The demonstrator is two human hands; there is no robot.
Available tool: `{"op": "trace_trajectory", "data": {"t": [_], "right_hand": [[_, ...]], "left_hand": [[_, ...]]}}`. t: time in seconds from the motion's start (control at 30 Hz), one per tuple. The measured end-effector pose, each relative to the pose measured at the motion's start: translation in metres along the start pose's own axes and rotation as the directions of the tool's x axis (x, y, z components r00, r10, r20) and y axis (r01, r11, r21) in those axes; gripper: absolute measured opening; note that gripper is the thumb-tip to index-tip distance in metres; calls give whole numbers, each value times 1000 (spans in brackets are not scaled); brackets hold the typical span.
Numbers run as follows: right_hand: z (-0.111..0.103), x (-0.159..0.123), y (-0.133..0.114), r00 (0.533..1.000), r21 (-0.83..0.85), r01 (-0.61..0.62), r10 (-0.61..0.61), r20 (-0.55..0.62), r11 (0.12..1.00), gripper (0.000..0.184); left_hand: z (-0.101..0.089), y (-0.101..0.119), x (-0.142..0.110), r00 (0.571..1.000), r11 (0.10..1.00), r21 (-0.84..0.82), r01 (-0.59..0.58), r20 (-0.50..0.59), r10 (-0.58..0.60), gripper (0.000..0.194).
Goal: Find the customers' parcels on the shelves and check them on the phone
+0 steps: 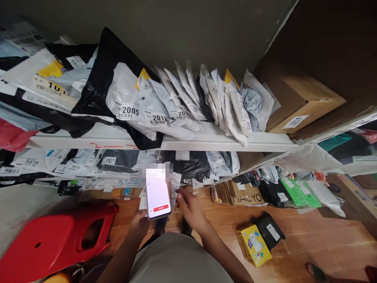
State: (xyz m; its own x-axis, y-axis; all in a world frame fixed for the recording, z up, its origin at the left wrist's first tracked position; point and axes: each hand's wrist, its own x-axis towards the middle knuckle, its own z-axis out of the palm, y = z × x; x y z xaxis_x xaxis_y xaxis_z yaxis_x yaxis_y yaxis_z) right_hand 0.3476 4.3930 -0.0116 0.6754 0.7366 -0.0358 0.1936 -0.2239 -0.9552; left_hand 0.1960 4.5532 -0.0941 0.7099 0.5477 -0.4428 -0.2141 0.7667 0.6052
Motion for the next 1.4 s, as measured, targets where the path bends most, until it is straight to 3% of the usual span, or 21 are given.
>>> {"op": "trace_trajectory", "data": {"t": [0.1,0.23,0.47,0.83,1.03,1.13,1.23,1.4], "right_hand": [[25,-8,0,999,-5,-36,36,6,999,43],[36,-6,3,998,5,10,-10,-62,1000,56],[45,-10,-1,993,156,-10,28,-114,988,53],[50,-9,-8,983,155,-55,80,-163,986,54],[50,-7,-10,982,165,-30,59,-177,986,51],[52,-4,-8,978,268,-24,78,-194,963,50],[57,-4,-6,961,395,-80,176,-212,915,56],[63,-9,-6,946,432,-77,203,-253,899,53]], "left_hand": [[4,-4,3,1000,999,33,-6,-30,7,52],[3,-2,6,999,997,77,-3,35,1,73],[12,9,7,996,984,163,-70,70,59,80],[18,17,7,991,976,197,-97,110,77,84],[15,18,7,994,975,206,-86,81,70,87],[15,19,6,994,965,248,-84,86,64,88],[15,22,4,995,959,274,-72,91,49,89],[19,25,0,991,943,323,-78,132,36,88]]}}
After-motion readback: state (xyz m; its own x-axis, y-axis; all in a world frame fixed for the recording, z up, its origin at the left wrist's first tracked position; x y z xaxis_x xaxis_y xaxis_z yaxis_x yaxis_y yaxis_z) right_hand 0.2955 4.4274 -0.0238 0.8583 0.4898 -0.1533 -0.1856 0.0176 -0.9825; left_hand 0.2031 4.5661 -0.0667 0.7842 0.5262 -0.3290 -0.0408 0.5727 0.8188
